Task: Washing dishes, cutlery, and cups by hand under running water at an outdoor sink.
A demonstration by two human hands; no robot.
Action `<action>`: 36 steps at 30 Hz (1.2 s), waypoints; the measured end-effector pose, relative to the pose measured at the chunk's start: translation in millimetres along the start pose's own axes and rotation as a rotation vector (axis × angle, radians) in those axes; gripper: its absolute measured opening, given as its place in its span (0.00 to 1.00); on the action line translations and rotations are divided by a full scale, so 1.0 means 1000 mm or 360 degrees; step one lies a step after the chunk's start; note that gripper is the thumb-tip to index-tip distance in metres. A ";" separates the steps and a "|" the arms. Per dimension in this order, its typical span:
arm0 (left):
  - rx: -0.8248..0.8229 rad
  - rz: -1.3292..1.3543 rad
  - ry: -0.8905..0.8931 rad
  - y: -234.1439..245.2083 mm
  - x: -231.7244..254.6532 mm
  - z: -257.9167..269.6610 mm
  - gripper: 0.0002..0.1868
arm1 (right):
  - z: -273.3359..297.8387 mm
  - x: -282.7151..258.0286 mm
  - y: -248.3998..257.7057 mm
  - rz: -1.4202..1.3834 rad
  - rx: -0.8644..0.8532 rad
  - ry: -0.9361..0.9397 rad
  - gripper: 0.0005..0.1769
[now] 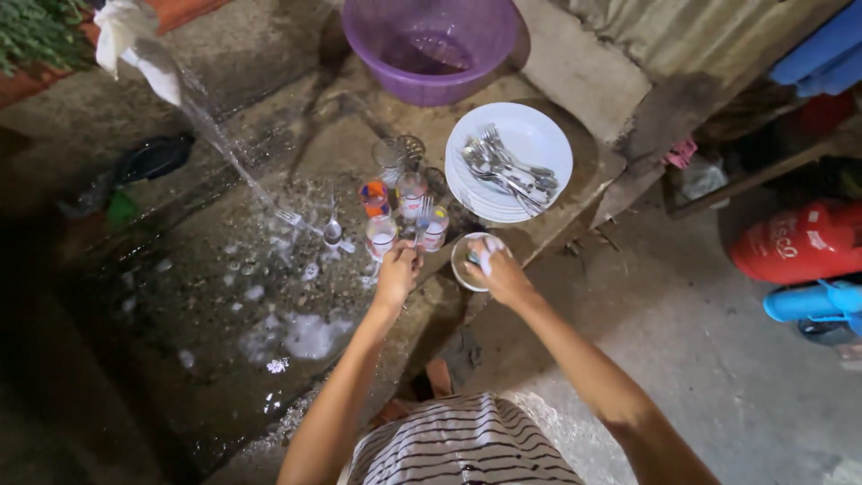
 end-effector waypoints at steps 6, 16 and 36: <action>0.0073 -0.0055 0.0051 0.005 0.006 -0.001 0.08 | 0.009 -0.038 0.044 0.0425 -0.0077 0.0078 0.24; 0.0103 -0.0089 0.0033 0.008 0.008 -0.004 0.11 | -0.010 0.038 -0.025 -0.0752 -0.0300 -0.0621 0.20; 0.0260 0.0148 -0.0225 0.039 0.046 0.013 0.09 | -0.112 -0.037 -0.014 -0.1902 -0.0148 -0.0732 0.17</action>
Point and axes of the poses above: each hand's wrist, its own z-axis away from the middle knuckle, its own y-axis out of the back of the hand, x = y × z, the point moved 2 cm from there along -z, towards the middle knuckle, and after that the axes turned 3 degrees about x, right-handed, at the moved point
